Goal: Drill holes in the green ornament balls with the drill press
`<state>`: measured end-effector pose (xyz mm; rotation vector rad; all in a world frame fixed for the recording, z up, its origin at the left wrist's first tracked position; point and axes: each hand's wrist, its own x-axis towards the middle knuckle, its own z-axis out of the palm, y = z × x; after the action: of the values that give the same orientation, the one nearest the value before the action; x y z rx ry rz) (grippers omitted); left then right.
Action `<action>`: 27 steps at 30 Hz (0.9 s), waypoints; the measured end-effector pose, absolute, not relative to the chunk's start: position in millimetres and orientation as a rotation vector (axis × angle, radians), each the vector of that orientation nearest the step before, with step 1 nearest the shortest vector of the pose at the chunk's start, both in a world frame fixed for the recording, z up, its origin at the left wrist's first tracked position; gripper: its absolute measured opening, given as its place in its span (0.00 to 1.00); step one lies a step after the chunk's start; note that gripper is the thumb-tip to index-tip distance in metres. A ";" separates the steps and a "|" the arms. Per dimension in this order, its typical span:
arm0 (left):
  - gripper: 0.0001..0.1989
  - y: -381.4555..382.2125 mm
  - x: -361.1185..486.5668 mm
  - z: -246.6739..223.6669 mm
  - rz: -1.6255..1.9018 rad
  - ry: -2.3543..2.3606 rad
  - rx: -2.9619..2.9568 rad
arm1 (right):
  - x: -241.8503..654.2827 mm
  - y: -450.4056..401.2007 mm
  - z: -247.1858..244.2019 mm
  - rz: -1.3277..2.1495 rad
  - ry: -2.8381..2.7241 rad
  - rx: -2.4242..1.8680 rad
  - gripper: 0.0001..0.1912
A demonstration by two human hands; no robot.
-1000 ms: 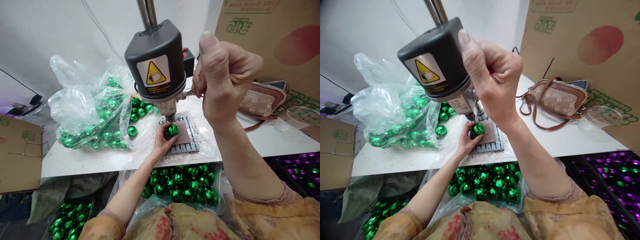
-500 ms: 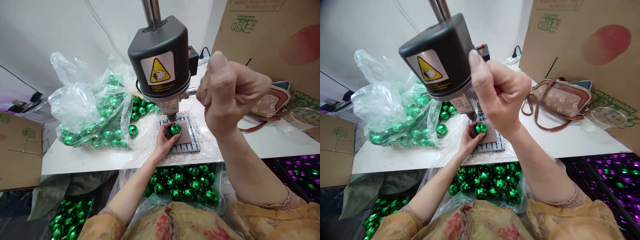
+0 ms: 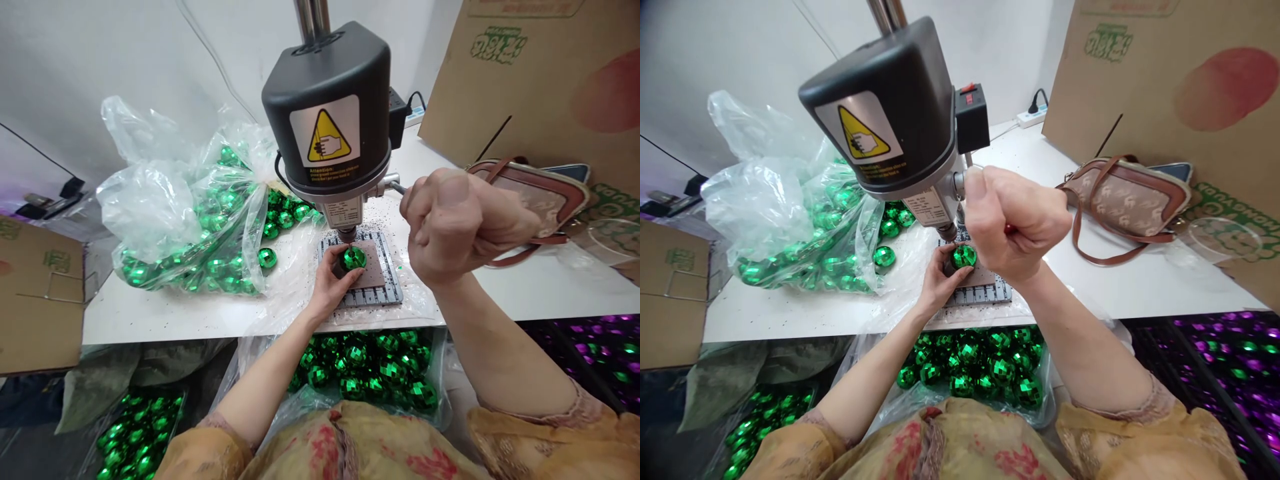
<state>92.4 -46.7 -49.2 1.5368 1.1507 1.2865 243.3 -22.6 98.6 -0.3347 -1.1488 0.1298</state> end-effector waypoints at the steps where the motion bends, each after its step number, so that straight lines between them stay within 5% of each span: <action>1: 0.26 -46.4 92.1 -49.8 1.283 1.151 1.539 | 243.5 -22.2 96.8 0.125 -1.151 -0.323 0.30; 19: 0.26 -46.6 92.7 -51.0 1.302 1.153 1.526 | 249.4 -14.6 66.8 -0.023 -1.250 -0.111 0.25; 27: 0.23 -58.4 96.7 -43.4 1.433 1.371 1.621 | 242.7 -18.6 140.9 0.237 -1.199 -0.283 0.28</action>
<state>96.7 -58.4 -43.4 1.6208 1.3706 1.4328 242.7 -18.6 140.9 -0.2832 -1.1992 0.2374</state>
